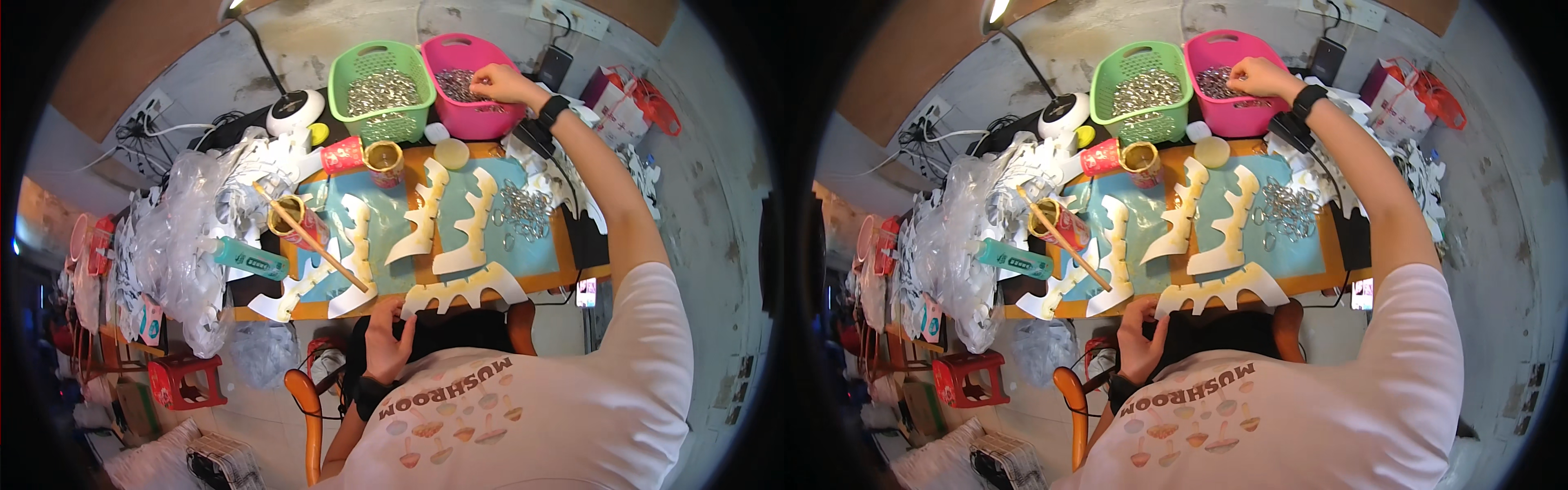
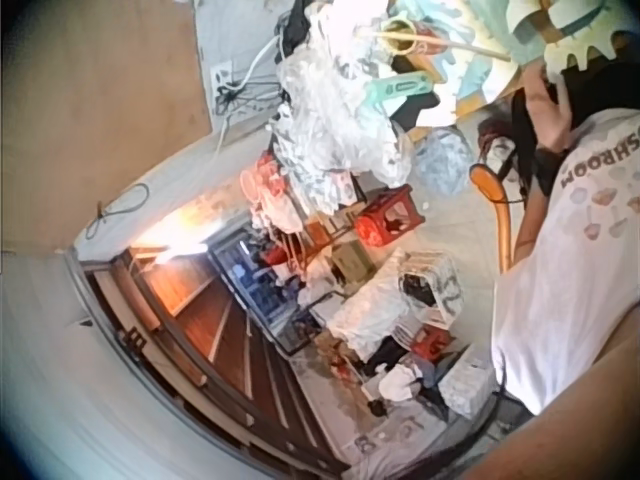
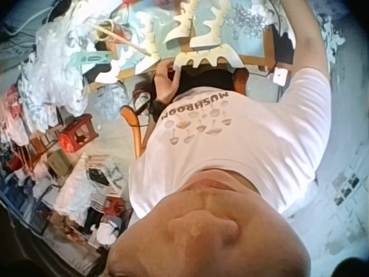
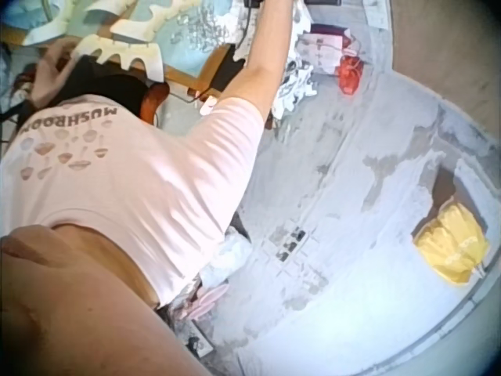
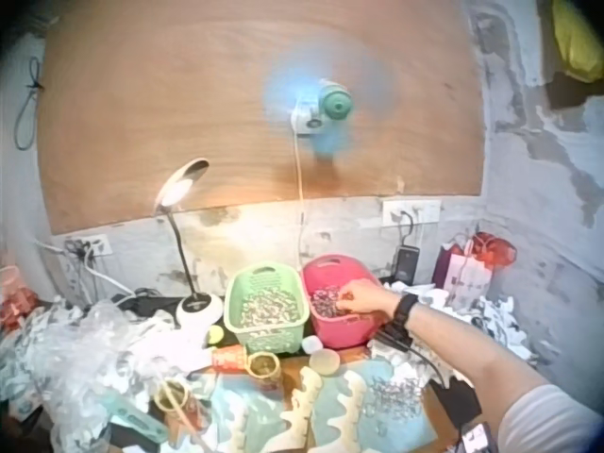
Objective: The recorder is applying glue to white shoe upper components with a brush and attaching metal eyelets.
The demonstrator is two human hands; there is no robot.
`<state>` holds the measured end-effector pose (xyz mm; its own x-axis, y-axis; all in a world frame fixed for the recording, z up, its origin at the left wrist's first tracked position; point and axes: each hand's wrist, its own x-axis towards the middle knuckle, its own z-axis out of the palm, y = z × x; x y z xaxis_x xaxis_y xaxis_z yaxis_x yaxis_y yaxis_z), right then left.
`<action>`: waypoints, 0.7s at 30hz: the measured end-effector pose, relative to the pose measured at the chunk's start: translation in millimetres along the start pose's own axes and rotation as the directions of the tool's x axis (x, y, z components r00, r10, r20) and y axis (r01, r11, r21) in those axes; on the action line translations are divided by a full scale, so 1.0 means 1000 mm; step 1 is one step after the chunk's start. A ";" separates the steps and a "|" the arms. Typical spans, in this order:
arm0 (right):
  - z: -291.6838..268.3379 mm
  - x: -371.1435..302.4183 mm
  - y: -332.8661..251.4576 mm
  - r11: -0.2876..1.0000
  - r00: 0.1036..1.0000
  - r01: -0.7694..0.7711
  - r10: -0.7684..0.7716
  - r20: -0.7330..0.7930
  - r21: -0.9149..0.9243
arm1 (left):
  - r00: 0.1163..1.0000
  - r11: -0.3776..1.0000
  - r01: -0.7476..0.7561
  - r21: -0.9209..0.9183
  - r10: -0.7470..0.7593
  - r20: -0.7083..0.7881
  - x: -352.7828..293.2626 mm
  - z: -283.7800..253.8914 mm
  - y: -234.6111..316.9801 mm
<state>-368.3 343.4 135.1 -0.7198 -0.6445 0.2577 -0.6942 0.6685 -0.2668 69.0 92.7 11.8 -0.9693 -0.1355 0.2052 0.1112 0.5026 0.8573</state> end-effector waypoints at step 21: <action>0.109 0.128 -0.080 0.981 0.721 0.190 -0.172 0.671 0.047 | 0.998 0.998 0.010 -0.055 -0.007 0.056 0.004 -0.004 -0.006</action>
<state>-404.7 166.8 88.2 -0.4003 -0.8286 -0.3913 -0.8172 0.5160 -0.2566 65.1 85.2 9.5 -0.9808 -0.0910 0.1724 0.1132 0.4539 0.8838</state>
